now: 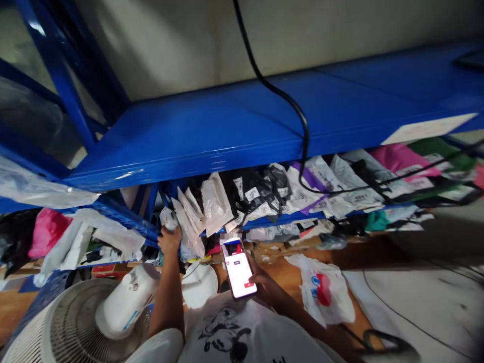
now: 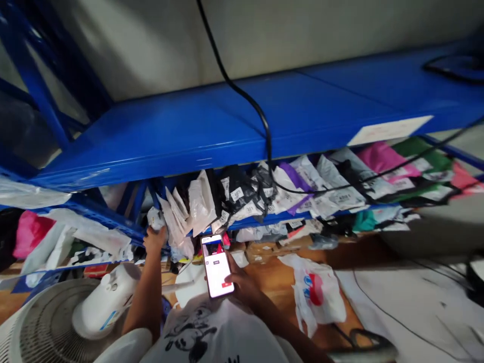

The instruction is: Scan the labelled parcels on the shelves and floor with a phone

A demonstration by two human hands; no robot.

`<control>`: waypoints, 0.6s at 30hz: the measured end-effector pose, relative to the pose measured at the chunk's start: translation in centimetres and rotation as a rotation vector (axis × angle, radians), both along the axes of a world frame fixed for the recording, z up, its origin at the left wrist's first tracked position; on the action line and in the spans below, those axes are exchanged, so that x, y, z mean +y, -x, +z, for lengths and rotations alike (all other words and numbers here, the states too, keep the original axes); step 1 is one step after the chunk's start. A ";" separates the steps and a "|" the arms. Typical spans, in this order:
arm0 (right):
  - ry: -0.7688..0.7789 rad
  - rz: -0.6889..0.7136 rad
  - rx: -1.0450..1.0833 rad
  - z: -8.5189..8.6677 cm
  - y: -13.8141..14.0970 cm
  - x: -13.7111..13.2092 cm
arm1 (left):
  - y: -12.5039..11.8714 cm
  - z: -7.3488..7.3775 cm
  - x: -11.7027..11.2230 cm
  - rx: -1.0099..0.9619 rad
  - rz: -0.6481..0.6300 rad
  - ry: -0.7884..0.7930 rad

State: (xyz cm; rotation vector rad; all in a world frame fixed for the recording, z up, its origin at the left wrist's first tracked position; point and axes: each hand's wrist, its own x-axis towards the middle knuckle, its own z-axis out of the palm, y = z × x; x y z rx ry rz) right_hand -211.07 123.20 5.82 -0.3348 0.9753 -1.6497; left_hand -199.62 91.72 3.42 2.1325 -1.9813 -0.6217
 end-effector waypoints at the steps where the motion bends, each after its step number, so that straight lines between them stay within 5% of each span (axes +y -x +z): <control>1: 0.008 -0.016 -0.047 -0.1 0.2 0.5 | -0.1 0.0 0.1 0.002 -0.005 0.013; 7: 0.051 -0.245 -0.183 -2.4 -0.3 4.5 | -0.3 -0.2 0.5 0.066 0.032 0.161; 10: 0.093 -0.375 -0.185 -3.6 -1.3 6.3 | 0.9 0.9 2.5 0.093 0.028 0.289; 12: 0.093 -0.458 -0.173 -3.8 -1.8 7.2 | 2.0 2.1 5.4 0.173 -0.079 0.426; 14: 0.088 -0.512 -0.156 -3.8 -1.7 7.8 | 3.2 3.4 9.6 0.372 -0.338 0.455; 16: 0.078 -0.551 -0.117 -3.4 -1.1 8.2 | 4.2 4.2 14.7 0.614 -0.660 0.088; 18: 0.063 -0.597 -0.060 -2.7 -0.2 8.5 | 4.7 4.5 20.0 0.628 -0.819 -0.231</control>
